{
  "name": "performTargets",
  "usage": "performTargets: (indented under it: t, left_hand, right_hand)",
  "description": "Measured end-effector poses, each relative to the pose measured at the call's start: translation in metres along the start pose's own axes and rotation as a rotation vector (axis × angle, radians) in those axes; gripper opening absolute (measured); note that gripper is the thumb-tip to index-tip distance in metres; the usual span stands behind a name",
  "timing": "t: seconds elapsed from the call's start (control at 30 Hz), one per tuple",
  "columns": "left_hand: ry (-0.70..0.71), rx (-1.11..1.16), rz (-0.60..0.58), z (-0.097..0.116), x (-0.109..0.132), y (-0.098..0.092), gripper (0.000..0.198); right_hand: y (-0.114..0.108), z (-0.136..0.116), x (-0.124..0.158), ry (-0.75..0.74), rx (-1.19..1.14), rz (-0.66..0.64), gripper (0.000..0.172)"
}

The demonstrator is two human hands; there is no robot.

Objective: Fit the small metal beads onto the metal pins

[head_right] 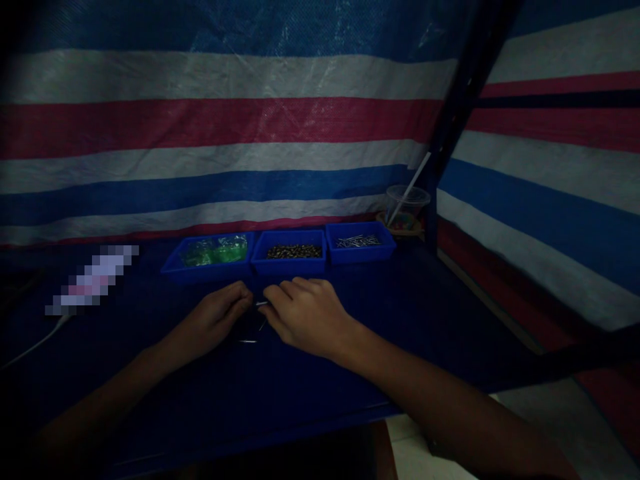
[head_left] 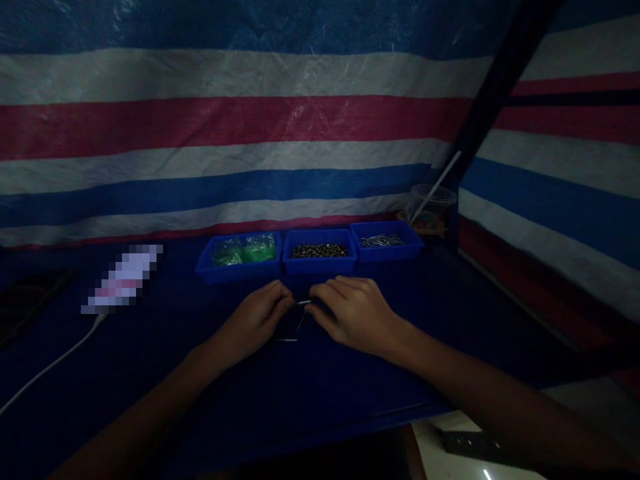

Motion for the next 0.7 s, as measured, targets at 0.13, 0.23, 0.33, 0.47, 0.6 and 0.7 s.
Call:
performTargets:
  t: [0.13, 0.23, 0.33, 0.47, 0.6, 0.7]
  left_hand:
    - [-0.004, 0.025, 0.004, 0.003, 0.001, 0.001, 0.036]
    - [-0.008, 0.045, 0.028, 0.005, 0.002, 0.000, 0.037]
    - [-0.014, 0.064, 0.027, 0.007, 0.002, -0.002, 0.038]
    - [-0.042, 0.020, -0.120, 0.006, 0.008, -0.006, 0.029]
    - [0.001, -0.148, -0.264, 0.000, 0.020, -0.011, 0.025]
    - [0.051, -0.155, -0.340, -0.001, 0.027, -0.007, 0.009]
  right_hand:
    - [0.005, -0.008, 0.001, -0.056, -0.061, -0.035, 0.024]
    - [0.007, -0.018, 0.001, -0.101, -0.066, -0.036, 0.023]
    - [0.003, -0.024, 0.000, -0.133, -0.020, -0.002, 0.021]
    - [-0.034, 0.003, 0.002, -0.074, 0.051, 0.224, 0.016]
    - [-0.083, 0.089, 0.031, 0.403, 0.329, 0.540, 0.024]
    - [-0.072, 0.144, 0.043, 0.655, 0.394, 0.293, 0.036]
Point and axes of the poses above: each hand's wrist, its own x-axis away from the middle knuckle, its own y-axis out of the palm, z = x × y, the point moved 7 cm from there along -x, towards the middle knuckle, and after that the axes turned 8 degrees about -y, right-handed, at the moved point
